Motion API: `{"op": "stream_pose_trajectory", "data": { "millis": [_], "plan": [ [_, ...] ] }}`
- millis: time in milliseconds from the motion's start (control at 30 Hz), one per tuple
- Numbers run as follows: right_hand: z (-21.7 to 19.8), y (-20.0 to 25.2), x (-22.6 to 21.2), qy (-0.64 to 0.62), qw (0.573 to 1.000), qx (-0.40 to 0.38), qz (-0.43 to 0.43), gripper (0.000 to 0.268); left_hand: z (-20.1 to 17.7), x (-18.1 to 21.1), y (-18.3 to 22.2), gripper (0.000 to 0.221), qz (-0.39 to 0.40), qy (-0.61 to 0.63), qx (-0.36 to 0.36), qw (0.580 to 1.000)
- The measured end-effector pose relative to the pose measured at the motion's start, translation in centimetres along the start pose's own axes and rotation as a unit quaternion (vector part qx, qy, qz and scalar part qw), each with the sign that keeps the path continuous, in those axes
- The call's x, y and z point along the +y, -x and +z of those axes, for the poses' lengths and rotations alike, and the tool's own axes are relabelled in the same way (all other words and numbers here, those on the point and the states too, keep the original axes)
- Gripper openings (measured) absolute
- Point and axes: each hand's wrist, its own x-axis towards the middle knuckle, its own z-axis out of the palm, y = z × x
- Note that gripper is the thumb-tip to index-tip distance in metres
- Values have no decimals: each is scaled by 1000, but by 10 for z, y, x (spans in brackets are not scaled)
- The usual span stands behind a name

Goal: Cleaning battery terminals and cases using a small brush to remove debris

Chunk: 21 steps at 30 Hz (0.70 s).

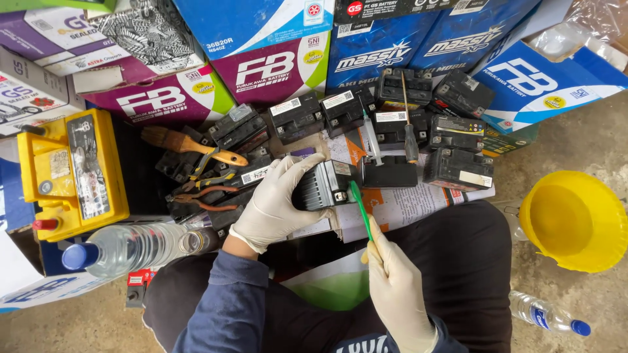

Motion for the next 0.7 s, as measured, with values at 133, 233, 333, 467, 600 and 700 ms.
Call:
{"op": "stream_pose_trajectory", "data": {
  "millis": [133, 233, 333, 467, 600, 700],
  "plan": [
    [-3, 13, 3, -37, 999, -15, -12, 55, -1, 3, 0, 87, -7, 7, -9, 1000],
    [-6, 16, 2, -15, 999, -11, 32, 53, -3, 4, -1, 84, -7, 18, -17, 1000],
    [-7, 11, -1, 25, 998, -9, -56, 55, -3, 8, 0, 82, -24, 4, -13, 1000],
    [-7, 5, 3, 51, 995, -26, -79, 55, -1, 10, -1, 84, -26, 4, -8, 1000],
    [-25, 13, -3, 165, 983, -53, -63, 55, 1, 14, 0, 82, -10, -3, 8, 1000],
    [-41, 14, -7, 117, 991, -46, -37, 61, 3, 13, 0, 83, -15, -11, 5, 1000]
  ]
}}
